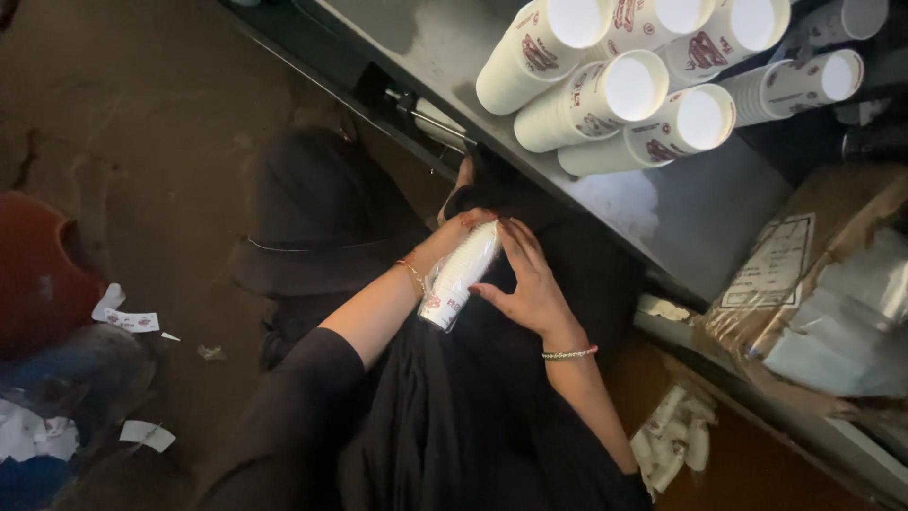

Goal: The recorder is packaging manufactured paper cups into plastic sleeves and organizing them for shipment.

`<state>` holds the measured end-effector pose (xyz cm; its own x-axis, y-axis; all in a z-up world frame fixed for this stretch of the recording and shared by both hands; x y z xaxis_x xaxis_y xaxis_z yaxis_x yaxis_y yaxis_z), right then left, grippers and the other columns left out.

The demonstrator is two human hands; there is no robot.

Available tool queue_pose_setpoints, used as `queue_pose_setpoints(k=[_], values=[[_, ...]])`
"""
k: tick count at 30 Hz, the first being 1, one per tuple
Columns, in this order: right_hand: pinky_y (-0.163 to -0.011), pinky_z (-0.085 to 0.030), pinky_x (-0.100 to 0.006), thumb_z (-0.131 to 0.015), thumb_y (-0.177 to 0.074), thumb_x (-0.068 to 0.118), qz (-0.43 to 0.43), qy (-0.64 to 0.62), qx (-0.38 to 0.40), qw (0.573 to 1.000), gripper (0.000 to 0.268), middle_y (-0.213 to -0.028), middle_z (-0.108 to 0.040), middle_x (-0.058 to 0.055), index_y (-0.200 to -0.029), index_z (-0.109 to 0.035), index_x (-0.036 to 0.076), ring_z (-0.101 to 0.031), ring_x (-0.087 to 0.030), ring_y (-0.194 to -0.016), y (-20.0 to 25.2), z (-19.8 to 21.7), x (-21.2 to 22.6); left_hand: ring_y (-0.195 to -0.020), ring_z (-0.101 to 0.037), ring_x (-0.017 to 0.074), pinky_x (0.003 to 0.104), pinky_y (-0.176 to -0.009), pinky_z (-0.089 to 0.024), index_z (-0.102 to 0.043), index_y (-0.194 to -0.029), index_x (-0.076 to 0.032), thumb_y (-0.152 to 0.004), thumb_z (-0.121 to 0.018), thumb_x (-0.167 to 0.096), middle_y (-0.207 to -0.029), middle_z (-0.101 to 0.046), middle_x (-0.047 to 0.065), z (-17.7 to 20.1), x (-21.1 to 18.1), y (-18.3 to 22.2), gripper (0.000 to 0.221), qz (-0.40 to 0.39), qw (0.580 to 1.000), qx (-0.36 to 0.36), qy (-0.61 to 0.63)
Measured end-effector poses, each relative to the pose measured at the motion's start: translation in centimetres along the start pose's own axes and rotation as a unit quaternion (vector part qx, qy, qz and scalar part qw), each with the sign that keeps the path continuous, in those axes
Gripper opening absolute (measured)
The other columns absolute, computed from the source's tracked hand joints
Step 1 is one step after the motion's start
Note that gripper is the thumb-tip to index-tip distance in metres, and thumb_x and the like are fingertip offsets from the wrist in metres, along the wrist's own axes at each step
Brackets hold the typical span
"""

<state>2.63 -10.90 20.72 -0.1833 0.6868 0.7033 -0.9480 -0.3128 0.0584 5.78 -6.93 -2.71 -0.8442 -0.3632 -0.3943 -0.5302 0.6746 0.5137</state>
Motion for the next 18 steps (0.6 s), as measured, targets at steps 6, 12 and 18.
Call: queue_pose_setpoints(k=[6,12,18], values=[[-0.122,-0.034,-0.045,-0.085,-0.080,0.041,0.012,0.007,-0.006,1.000,0.097,-0.158,-0.041,-0.023,-0.154,-0.039,-0.001,-0.035,-0.039,-0.151,0.5,-0.1,0.3,-0.055,-0.065,0.0212,0.035,-0.047,-0.052,-0.067,-0.095,-0.005,-0.101,-0.058,-0.025,-0.072,-0.068,0.010,-0.6,-0.2,-0.1,0.022,-0.029,0.998,0.049,0.010],[-0.119,-0.034,-0.047,-0.087,-0.077,0.036,0.009,0.015,-0.024,1.000,0.090,-0.152,-0.046,-0.025,-0.147,-0.046,-0.002,-0.038,-0.040,-0.146,0.7,0.4,0.0,-0.059,-0.064,0.0162,0.032,-0.050,-0.051,-0.067,-0.107,-0.015,-0.097,-0.060,-0.018,-0.076,-0.068,0.007,-2.8,-3.1,2.4,0.012,-0.094,0.996,-0.004,0.010],[-0.110,-0.049,-0.037,-0.071,-0.096,0.026,-0.058,-0.211,-0.173,0.960,0.033,-0.134,-0.068,-0.016,-0.120,-0.073,0.003,-0.062,-0.029,-0.129,2.7,1.2,-7.1,-0.080,-0.066,0.0134,0.029,-0.071,-0.051,-0.073,-0.108,0.001,-0.097,-0.069,-0.028,-0.094,-0.074,0.010,-3.5,-8.6,9.2,0.032,-0.080,0.927,-0.143,-0.338]])
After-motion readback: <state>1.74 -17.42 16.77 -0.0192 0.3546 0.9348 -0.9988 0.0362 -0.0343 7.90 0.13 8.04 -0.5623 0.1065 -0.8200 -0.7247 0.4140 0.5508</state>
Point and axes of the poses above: each hand's wrist, its own y-axis away from the middle knuckle, its own z-axis out of the back of the hand, x = y × z, the point moved 10 cm from there along -y, towards the middle knuckle
